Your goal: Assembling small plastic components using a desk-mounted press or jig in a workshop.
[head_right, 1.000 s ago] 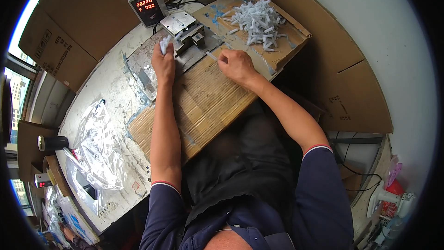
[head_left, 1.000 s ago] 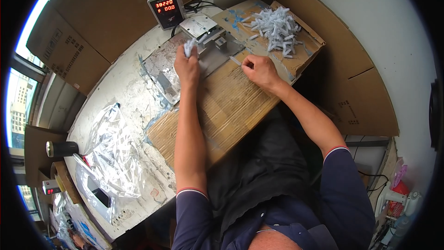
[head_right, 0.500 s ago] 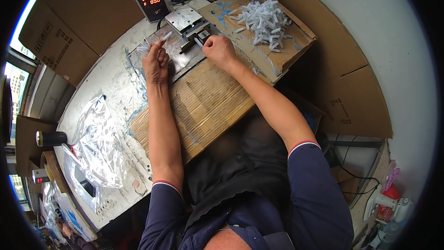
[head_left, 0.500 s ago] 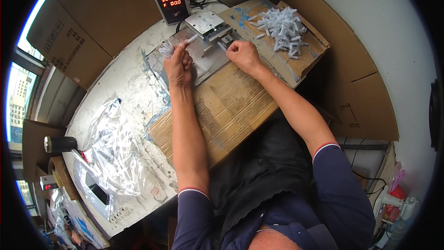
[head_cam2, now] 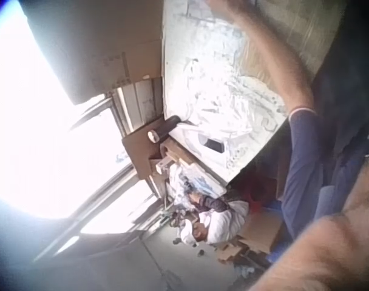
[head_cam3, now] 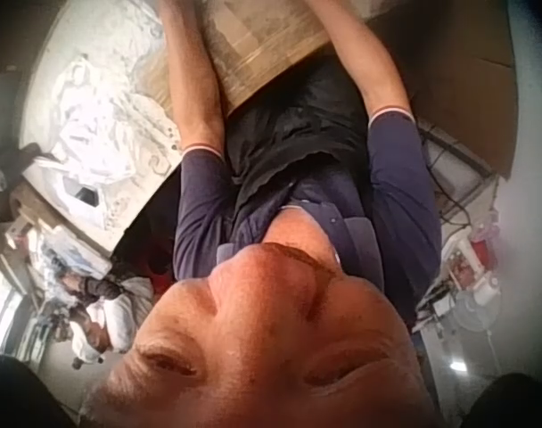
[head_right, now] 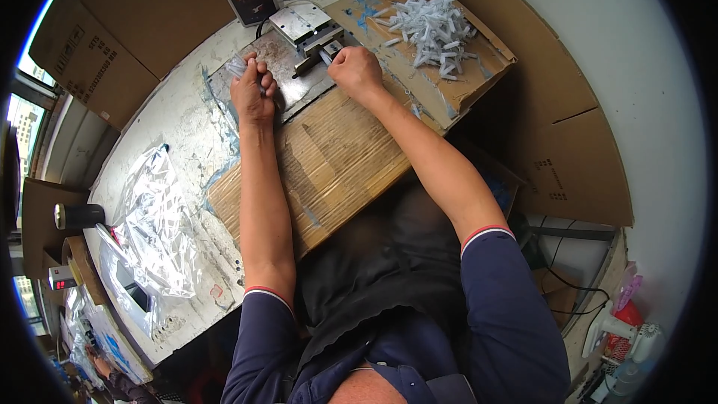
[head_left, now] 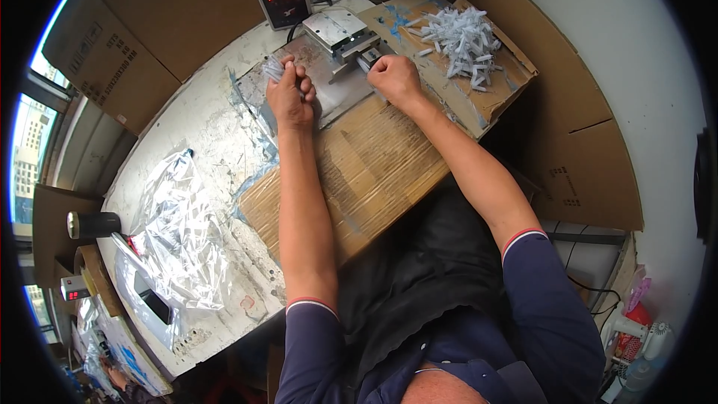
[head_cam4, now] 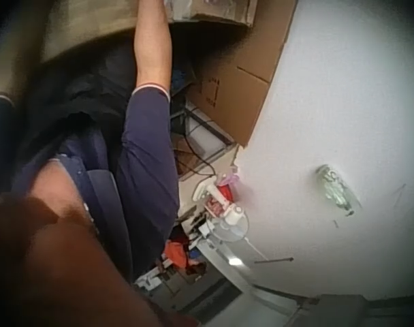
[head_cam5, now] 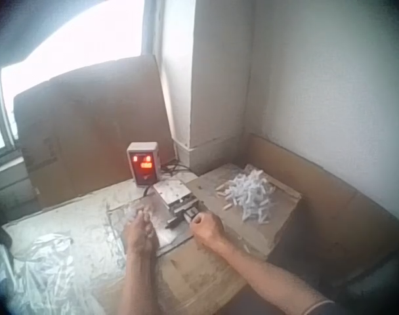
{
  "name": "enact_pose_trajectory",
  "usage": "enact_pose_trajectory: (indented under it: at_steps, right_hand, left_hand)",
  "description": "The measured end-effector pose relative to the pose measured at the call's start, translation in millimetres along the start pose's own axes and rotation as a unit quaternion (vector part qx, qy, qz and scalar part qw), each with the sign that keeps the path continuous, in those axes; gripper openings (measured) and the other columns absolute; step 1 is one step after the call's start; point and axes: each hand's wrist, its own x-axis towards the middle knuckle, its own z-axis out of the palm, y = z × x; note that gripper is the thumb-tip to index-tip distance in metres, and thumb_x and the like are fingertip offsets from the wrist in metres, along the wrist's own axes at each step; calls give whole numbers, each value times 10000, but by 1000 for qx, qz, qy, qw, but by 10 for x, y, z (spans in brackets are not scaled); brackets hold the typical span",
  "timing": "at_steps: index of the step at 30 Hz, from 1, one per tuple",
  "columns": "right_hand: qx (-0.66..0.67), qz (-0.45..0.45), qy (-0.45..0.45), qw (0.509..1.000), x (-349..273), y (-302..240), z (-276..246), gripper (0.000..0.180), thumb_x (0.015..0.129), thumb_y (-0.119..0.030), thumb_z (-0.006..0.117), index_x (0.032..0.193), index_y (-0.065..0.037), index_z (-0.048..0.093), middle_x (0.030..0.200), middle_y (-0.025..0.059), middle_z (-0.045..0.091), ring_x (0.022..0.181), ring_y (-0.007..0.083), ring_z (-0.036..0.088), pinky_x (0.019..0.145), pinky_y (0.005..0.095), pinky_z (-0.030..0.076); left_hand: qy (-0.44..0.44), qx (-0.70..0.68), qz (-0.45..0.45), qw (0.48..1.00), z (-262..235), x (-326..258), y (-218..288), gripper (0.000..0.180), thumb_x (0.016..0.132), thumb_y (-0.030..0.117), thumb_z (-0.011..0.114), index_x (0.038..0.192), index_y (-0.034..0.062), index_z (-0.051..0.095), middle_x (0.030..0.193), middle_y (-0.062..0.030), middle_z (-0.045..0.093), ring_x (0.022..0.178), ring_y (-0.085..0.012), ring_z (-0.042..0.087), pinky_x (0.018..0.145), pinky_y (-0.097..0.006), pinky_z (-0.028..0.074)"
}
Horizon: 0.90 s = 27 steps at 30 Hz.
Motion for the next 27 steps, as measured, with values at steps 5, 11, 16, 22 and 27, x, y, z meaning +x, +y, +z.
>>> enact_pose_trajectory:
  at_steps: [5, 11, 16, 22, 27]
  right_hand:
    - [1, 8, 0, 1000, 6, 27, 5, 152, 754, -209, 698, 769, -69, 754, 790, 129, 747, 756, 301, 722, 732, 395, 568]
    - [45, 18, -14, 999, 65, 124, -17, 166, 737, -223, 717, 785, -73, 769, 771, 128, 746, 723, 281, 724, 713, 374, 569]
    - [83, 21, -28, 996, 108, 164, -9, 173, 722, -218, 725, 787, -66, 774, 761, 132, 746, 709, 256, 724, 710, 356, 568]
    - [89, 28, -36, 995, 146, 217, 2, 175, 715, -217, 734, 776, -58, 772, 754, 123, 747, 697, 238, 721, 701, 347, 566]
    - [114, 26, -32, 993, 188, 231, 56, 188, 735, -241, 752, 782, -60, 773, 753, 99, 751, 691, 212, 715, 692, 340, 559]
  left_hand:
    - [-2, 273, 91, 958, 177, -138, -51, 140, 972, 206, 704, 1023, 77, 727, 716, 6, 614, 634, -85, 571, 550, -217, 413]
    - [-198, 643, 177, 718, 450, -530, -266, 195, 863, 162, 756, 1055, 183, 782, 852, -91, 752, 737, -228, 707, 701, -351, 543]
    - [-262, 733, 219, 588, 438, -519, -267, 462, 800, 74, 602, 1171, 300, 755, 921, -101, 738, 884, -340, 711, 764, -429, 567]
    - [-275, 739, 252, 561, 524, -500, -325, 483, 801, 55, 562, 1202, 264, 732, 994, -97, 720, 895, -354, 697, 765, -443, 564]
    - [-273, 639, 212, 688, 255, -320, -292, 320, 895, 82, 636, 1193, 154, 723, 937, -47, 707, 827, -242, 677, 763, -367, 541]
